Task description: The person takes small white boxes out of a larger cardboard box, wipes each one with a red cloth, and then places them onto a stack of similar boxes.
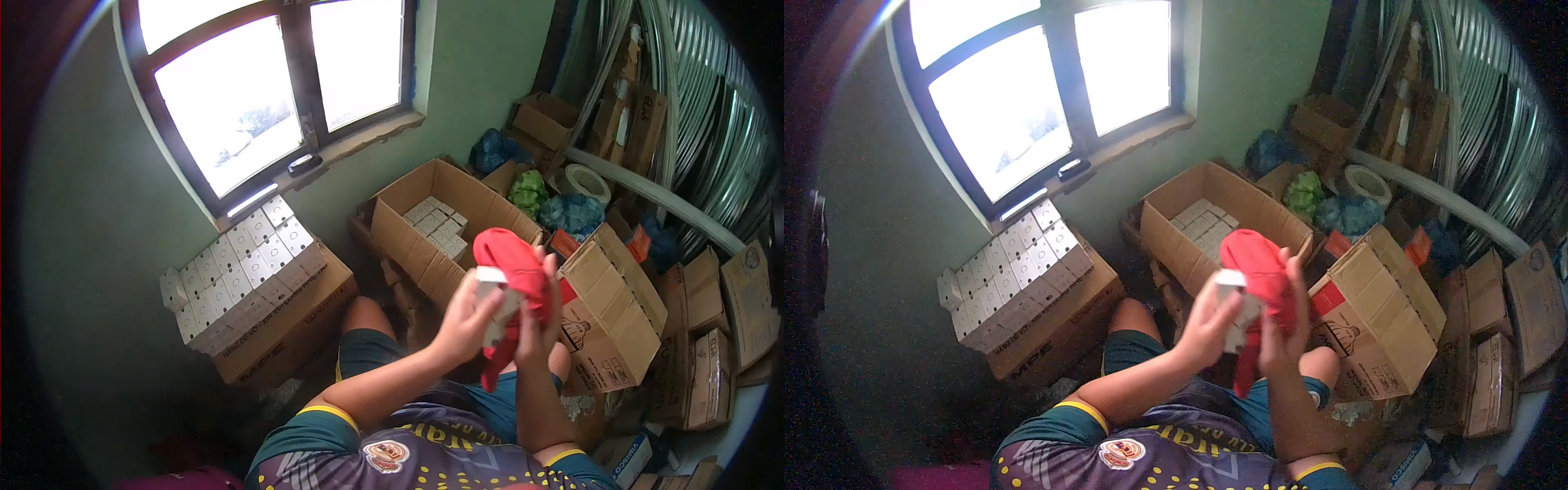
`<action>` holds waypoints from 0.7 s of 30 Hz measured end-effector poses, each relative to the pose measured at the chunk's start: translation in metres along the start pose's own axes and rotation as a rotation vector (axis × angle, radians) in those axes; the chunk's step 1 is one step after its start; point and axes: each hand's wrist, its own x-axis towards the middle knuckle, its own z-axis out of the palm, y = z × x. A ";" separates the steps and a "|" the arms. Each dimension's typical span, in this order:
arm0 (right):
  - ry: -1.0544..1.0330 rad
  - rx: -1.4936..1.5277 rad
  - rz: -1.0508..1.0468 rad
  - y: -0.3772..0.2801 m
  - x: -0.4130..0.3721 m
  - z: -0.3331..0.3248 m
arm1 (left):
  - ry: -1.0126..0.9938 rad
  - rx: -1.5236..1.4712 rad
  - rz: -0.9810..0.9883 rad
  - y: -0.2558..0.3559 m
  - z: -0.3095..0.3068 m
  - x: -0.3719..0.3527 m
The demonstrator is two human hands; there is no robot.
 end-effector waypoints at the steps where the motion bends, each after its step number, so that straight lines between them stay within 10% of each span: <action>1: -0.072 -0.198 -0.055 0.001 -0.008 0.003 | 0.070 -0.019 0.023 0.007 -0.003 0.004; 16: 0.020 -0.041 -0.013 -0.012 0.009 0.003 | -0.277 0.410 0.031 0.016 -0.016 0.001; 21: -0.078 -0.485 -0.164 -0.004 -0.016 0.029 | 0.220 -0.060 0.234 0.019 -0.016 0.016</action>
